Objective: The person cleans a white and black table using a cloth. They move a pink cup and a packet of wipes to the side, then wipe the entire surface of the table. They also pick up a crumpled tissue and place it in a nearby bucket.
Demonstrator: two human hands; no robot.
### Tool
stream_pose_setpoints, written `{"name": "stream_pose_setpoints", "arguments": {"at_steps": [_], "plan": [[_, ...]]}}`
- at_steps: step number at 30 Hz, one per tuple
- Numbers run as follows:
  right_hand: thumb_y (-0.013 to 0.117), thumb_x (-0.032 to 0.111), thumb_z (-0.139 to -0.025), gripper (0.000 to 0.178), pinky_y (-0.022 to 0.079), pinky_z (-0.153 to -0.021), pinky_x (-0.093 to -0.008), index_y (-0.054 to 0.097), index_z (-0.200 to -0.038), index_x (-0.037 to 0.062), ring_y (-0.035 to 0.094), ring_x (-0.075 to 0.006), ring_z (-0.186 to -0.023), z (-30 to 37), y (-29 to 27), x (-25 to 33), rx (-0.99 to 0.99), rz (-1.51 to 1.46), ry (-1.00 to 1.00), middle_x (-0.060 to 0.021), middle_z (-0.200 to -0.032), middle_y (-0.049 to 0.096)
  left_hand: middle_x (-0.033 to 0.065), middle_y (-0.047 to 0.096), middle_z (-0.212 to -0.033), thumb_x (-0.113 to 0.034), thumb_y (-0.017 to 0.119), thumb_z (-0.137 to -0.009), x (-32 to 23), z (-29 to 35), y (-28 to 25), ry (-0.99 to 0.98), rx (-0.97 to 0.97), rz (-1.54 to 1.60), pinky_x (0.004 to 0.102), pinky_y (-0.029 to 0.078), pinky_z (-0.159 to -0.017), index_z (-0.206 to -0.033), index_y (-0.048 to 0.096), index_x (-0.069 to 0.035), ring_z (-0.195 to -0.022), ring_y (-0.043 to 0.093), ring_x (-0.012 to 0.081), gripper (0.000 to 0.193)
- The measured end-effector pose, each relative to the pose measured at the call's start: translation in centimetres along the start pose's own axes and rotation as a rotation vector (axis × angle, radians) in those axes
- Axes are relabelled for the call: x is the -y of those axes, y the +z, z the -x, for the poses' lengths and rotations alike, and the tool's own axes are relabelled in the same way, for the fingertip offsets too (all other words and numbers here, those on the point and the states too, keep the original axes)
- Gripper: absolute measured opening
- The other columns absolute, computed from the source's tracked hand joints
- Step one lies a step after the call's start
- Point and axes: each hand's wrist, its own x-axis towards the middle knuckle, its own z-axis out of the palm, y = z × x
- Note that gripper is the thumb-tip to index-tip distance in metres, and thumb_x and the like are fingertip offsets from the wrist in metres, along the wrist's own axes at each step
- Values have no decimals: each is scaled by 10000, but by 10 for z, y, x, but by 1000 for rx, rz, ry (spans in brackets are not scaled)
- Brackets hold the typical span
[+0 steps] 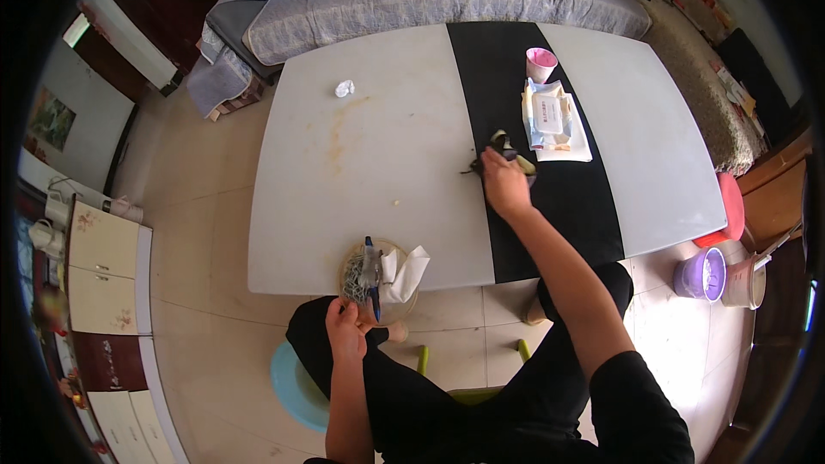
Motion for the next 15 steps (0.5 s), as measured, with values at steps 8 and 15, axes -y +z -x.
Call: {"name": "stream_pose_setpoints", "arguments": {"at_steps": [8,15], "plan": [[467,23,-778,347,438,-845,-318,545,-1116,26,559,-222,-983,8,-4,64,192,-342,-184,-92,-1167,544,79,573,-818,-65,497,-877,-43,-13,28,94,35,-55,341,526,-608,-939,464,-27,-707,606,180,80],[503,102,-861,238,415,-618,-224,578,-1049,-24,485,-71,-692,81,-125,-20,-369,-757,854,-36,-792,577,110,584,-909,-64,496,-875,-20,-50,100,38,199,-153,369,531,-653,-986,449,-37,-780,622,214,124]]}}
